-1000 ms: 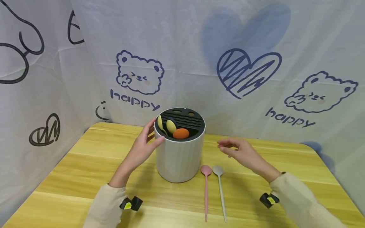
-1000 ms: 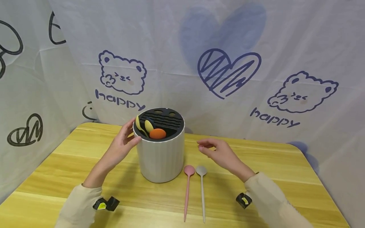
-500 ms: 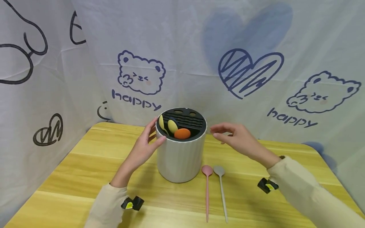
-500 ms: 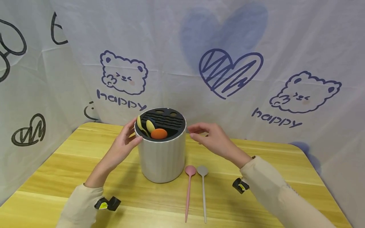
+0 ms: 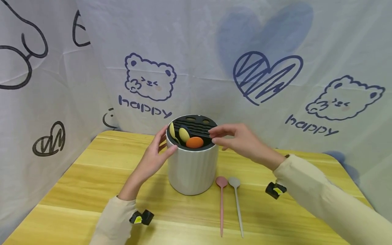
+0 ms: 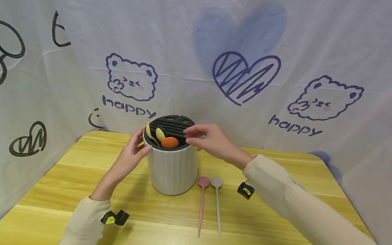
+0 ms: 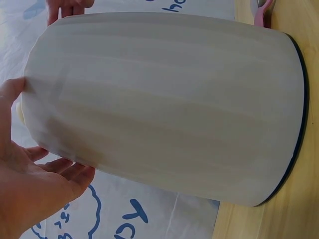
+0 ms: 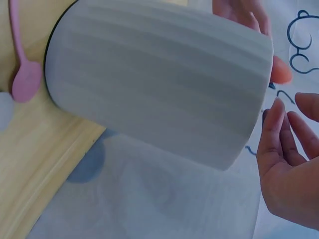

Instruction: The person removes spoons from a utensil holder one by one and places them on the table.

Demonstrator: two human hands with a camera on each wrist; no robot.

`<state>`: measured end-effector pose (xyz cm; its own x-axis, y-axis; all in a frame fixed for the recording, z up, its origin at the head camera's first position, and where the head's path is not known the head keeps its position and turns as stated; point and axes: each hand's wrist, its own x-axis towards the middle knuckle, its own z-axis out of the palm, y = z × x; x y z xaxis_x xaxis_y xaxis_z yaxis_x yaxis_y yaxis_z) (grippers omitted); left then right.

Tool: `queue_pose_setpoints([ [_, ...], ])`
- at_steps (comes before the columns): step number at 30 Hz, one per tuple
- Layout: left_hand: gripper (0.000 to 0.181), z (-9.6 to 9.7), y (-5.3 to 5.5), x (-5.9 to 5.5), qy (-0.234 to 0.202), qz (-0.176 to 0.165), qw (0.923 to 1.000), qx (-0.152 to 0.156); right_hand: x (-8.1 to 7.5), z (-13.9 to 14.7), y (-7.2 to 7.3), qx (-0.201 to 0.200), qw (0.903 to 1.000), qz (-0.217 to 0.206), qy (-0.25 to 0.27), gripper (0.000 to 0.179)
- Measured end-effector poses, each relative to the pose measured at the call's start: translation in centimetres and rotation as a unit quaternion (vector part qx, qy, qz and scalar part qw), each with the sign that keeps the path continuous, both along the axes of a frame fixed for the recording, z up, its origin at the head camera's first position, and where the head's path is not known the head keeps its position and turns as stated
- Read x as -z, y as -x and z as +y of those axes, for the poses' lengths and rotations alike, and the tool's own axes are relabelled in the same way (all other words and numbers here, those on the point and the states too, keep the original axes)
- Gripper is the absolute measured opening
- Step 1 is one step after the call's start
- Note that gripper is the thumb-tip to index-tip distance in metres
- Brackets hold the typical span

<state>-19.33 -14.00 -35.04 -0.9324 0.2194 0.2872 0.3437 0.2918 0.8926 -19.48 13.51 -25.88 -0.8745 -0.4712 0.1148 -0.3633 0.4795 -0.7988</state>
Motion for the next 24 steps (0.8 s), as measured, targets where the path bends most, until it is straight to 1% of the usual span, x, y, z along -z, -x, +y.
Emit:
queue_pose_setpoints([
  [4, 0.072, -0.1, -0.1, 0.0, 0.000, 0.001, 1.0000, 0.001, -0.1, -1.1, 0.2, -0.009, 0.9998, -0.016, 0.007, 0.031],
  [9, 0.071, -0.1, -0.1, 0.1, -0.004, 0.005, 1.0000, 0.002, -0.1, -1.9, 0.3, -0.018, 0.9995, -0.017, 0.017, 0.029],
  [16, 0.071, 0.1, 0.0, 0.0, -0.009, 0.010, 0.9999, 0.008, -0.2, -2.5, 0.5, -0.011, 0.9997, -0.013, 0.017, 0.021],
  [19, 0.071, 0.0, 0.0, 0.0, -0.009, 0.010, 0.9999, 0.006, -0.3, -2.8, 0.5, -0.012, 0.9997, -0.014, 0.018, 0.021],
  [24, 0.072, -0.2, -0.1, 0.0, -0.007, 0.004, 1.0000, 0.005, -0.1, -3.2, 0.5, -0.012, 0.9995, -0.029, 0.009, 0.023],
])
